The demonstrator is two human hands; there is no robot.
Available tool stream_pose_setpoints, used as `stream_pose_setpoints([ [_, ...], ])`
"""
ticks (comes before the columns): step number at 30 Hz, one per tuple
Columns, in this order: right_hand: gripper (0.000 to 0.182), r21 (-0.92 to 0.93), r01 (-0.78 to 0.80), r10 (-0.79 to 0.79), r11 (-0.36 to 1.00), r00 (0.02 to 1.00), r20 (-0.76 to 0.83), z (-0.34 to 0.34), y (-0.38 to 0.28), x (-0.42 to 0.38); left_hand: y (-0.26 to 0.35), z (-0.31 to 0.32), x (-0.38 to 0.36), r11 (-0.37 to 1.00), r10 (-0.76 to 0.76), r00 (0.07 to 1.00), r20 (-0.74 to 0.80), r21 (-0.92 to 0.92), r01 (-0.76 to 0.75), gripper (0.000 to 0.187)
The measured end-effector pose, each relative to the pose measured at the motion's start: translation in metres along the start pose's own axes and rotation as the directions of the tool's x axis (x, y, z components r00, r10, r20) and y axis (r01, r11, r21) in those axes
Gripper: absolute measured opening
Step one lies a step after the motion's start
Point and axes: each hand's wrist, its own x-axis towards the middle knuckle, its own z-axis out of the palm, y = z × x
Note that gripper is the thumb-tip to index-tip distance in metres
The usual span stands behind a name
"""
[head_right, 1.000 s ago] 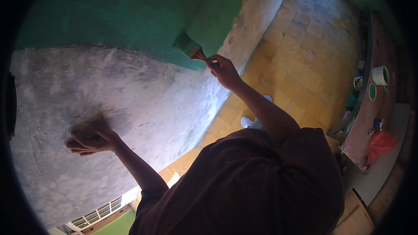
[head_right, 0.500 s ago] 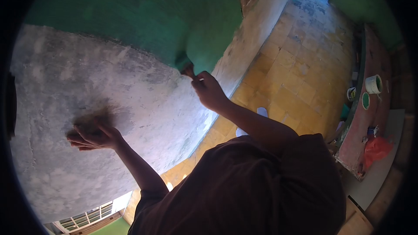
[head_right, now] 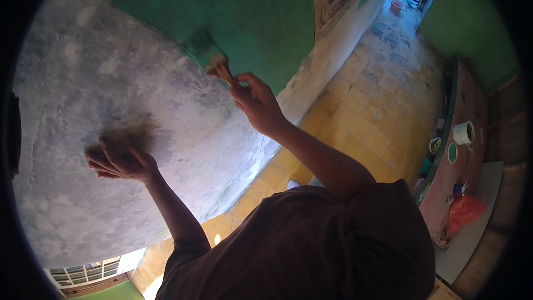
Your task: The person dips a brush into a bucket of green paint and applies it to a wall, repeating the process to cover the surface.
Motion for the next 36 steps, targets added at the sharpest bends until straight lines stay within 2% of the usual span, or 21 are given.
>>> stream_pose_setpoints([
  [4,0.016,0.001,-0.244,0.242,0.97,0.961,-0.138,-0.028,0.077,-0.031,-0.001,0.0,0.0,1.0,-0.014,1.0,-0.006,0.003,0.014,0.052],
  [6,0.016,-0.059,-0.374,0.355,0.925,0.91,-0.213,-0.045,0.109,-0.048,-0.002,0.001,-0.001,1.0,-0.009,1.0,-0.011,0.002,0.009,0.051],
  [7,0.016,-0.062,-0.374,0.354,0.925,0.911,-0.213,-0.054,0.124,-0.054,-0.002,0.0,-0.001,1.0,-0.012,1.0,-0.011,0.002,0.012,0.051],
  [8,0.018,-0.119,-0.465,0.423,0.877,0.865,-0.269,-0.062,0.138,-0.06,-0.002,0.0,-0.001,1.0,-0.01,1.0,-0.011,0.004,0.01,0.051],
  [9,0.019,-0.168,-0.552,0.481,0.817,0.813,-0.329,-0.065,0.141,-0.064,-0.002,0.001,-0.001,1.0,-0.008,1.0,-0.012,0.005,0.008,0.05],
  [13,0.019,-0.131,-0.619,0.545,0.775,0.758,-0.36,-0.064,0.128,-0.07,-0.002,0.001,0.0,1.0,-0.017,1.0,-0.017,-0.001,0.017,0.05],
  [16,0.018,-0.097,-0.598,0.553,0.796,0.782,-0.288,-0.041,0.086,-0.052,-0.003,0.0,-0.001,1.0,-0.015,1.0,-0.014,0.002,0.015,0.05],
  [18,0.015,-0.025,-0.51,0.495,0.86,0.845,-0.205,-0.023,0.052,-0.034,-0.002,-0.001,0.0,1.0,-0.017,1.0,-0.008,0.002,0.017,0.05],
  [19,0.015,-0.026,-0.509,0.494,0.861,0.846,-0.203,-0.014,0.033,-0.029,-0.003,-0.001,0.0,1.0,-0.017,1.0,-0.01,0.003,0.018,0.05],
  [21,0.015,0.008,-0.409,0.408,0.912,0.908,-0.093,0.002,-0.005,-0.022,-0.004,0.0,-0.001,1.0,-0.024,1.0,-0.019,-0.015,0.024,0.051],
  [22,0.015,0.005,-0.407,0.406,0.913,0.909,-0.094,0.008,-0.02,-0.021,-0.003,0.0,-0.001,1.0,-0.027,0.999,-0.021,-0.017,0.026,0.051],
  [24,0.015,0.035,-0.232,0.232,0.972,0.973,-0.001,0.017,-0.045,-0.019,-0.003,0.0,-0.001,0.999,-0.035,0.999,-0.015,-0.006,0.035,0.051],
  [25,0.015,0.032,-0.23,0.23,0.973,0.973,0.0,0.021,-0.056,-0.017,-0.003,-0.001,-0.001,0.999,-0.037,0.999,-0.017,-0.005,0.037,0.051],
  [27,0.016,0.039,-0.047,0.045,0.998,0.998,0.051,0.028,-0.075,-0.011,-0.003,-0.001,0.0,1.0,-0.021,1.0,-0.006,0.013,0.021,0.05],
  [28,0.016,0.038,-0.043,0.041,0.998,0.998,0.055,0.03,-0.082,-0.008,-0.003,-0.001,0.0,1.0,-0.022,1.0,-0.012,0.014,0.022,0.05],
  [30,0.018,0.011,0.13,-0.13,0.991,0.988,0.079,0.034,-0.093,-0.001,-0.002,-0.002,0.0,0.999,-0.028,1.0,-0.003,0.015,0.028,0.049],
  [33,0.015,0.039,0.102,-0.106,0.994,0.991,0.088,0.039,-0.113,0.001,-0.002,-0.002,0.0,0.999,-0.029,1.0,-0.002,0.027,0.029,0.049],
  [36,0.019,0.006,0.164,-0.164,0.986,0.983,0.082,0.036,-0.106,0.004,-0.003,-0.002,0.0,0.999,-0.031,0.999,0.005,0.018,0.031,0.049],
])
